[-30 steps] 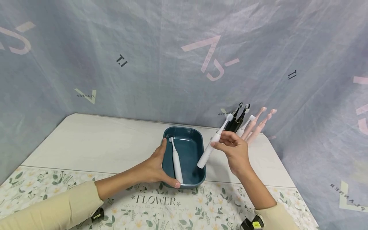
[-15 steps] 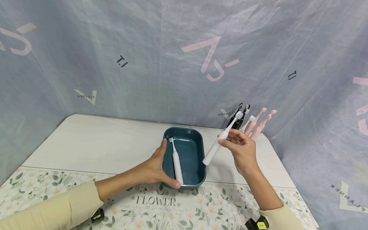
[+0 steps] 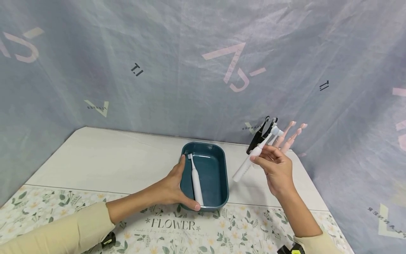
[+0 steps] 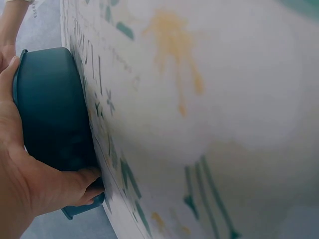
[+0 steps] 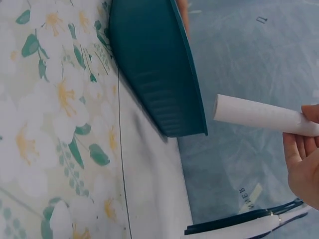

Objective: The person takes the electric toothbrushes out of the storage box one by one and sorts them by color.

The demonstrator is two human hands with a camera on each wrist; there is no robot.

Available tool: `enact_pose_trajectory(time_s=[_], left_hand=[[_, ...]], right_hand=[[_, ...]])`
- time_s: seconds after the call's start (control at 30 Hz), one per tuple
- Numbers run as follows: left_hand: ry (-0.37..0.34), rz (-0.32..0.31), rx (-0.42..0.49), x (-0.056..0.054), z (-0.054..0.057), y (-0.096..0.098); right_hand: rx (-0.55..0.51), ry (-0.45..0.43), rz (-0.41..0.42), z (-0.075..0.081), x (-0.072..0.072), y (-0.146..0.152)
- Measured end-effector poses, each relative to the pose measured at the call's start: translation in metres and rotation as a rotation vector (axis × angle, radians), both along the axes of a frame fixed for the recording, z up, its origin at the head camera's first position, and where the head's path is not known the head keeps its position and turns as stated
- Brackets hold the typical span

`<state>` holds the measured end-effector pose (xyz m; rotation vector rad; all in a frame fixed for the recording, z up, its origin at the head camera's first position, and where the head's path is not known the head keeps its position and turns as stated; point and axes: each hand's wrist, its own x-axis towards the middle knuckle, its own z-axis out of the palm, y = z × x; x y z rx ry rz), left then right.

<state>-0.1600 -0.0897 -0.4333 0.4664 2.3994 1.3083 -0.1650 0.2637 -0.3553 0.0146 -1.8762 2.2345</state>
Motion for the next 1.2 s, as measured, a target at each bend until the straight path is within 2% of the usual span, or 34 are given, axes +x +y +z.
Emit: enact_pose_trajectory(time_s=[0.4, 0.63, 0.77, 0.97, 1.07, 1.2], left_hand=[[-0.005, -0.002, 0.007, 0.003, 0.003, 0.001], [-0.008, -0.004, -0.005, 0.002, 0.003, 0.001], [-0.004, -0.003, -0.013, 0.001, 0.002, 0.001], [0.007, -0.002, -0.02, 0.001, 0.003, 0.0], [0.002, 0.0, -0.016, 0.001, 0.003, 0.0], [-0.002, -0.001, -0.013, 0.0, 0.003, -0.001]], right_hand=[[-0.073, 0.032, 0.0, -0.002, 0.003, 0.023], [-0.043, 0.03, -0.069, -0.004, 0.0, 0.037], [-0.025, 0.056, -0.1, -0.006, -0.003, 0.045], [-0.059, 0.093, -0.115, -0.007, -0.009, 0.054], [-0.071, 0.087, -0.128, -0.007, -0.012, 0.057], [-0.032, 0.054, -0.162, -0.008, -0.015, 0.062]])
